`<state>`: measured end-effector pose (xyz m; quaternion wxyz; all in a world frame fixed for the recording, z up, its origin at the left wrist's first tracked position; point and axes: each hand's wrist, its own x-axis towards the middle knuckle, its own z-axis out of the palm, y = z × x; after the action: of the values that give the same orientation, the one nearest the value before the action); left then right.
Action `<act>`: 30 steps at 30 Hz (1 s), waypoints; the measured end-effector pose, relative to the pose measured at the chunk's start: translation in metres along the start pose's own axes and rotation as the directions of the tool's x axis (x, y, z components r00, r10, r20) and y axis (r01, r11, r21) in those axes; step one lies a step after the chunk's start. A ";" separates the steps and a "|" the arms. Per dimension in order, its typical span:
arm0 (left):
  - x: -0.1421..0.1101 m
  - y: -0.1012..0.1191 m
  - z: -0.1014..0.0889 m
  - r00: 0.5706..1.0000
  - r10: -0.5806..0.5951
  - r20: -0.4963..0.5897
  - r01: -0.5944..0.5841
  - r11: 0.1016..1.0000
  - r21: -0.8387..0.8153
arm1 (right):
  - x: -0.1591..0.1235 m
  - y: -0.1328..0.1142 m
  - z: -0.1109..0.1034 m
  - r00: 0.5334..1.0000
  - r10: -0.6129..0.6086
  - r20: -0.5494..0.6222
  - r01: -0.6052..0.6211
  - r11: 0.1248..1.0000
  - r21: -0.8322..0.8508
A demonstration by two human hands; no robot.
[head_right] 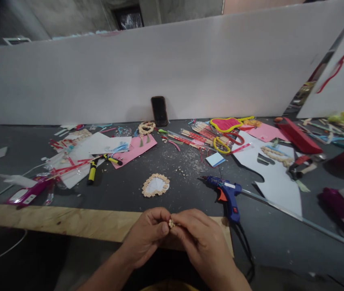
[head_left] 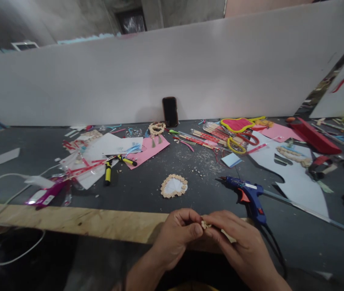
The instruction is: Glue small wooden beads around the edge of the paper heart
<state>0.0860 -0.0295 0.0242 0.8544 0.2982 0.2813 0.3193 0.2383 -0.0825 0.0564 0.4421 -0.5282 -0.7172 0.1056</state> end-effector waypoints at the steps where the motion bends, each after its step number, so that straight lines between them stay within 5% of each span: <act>1: 0.000 0.001 0.000 1.000 -0.002 0.006 0.001 1.000 0.006 | 0.000 0.000 0.000 1.000 0.004 0.001 -0.004 1.000 -0.010; 17: 0.001 0.005 0.000 0.999 -0.025 -0.030 0.027 0.997 0.072 | 0.002 -0.002 -0.001 0.998 -0.056 0.026 0.057 0.998 -0.016; 30: 0.002 0.002 0.003 0.999 -0.038 -0.027 0.038 0.999 -0.007 | -0.003 0.001 0.002 0.999 0.032 -0.022 -0.032 0.999 -0.017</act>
<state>0.0887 -0.0281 0.0271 0.8573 0.2856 0.2975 0.3080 0.2382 -0.0843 0.0527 0.4435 -0.5447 -0.7046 0.1006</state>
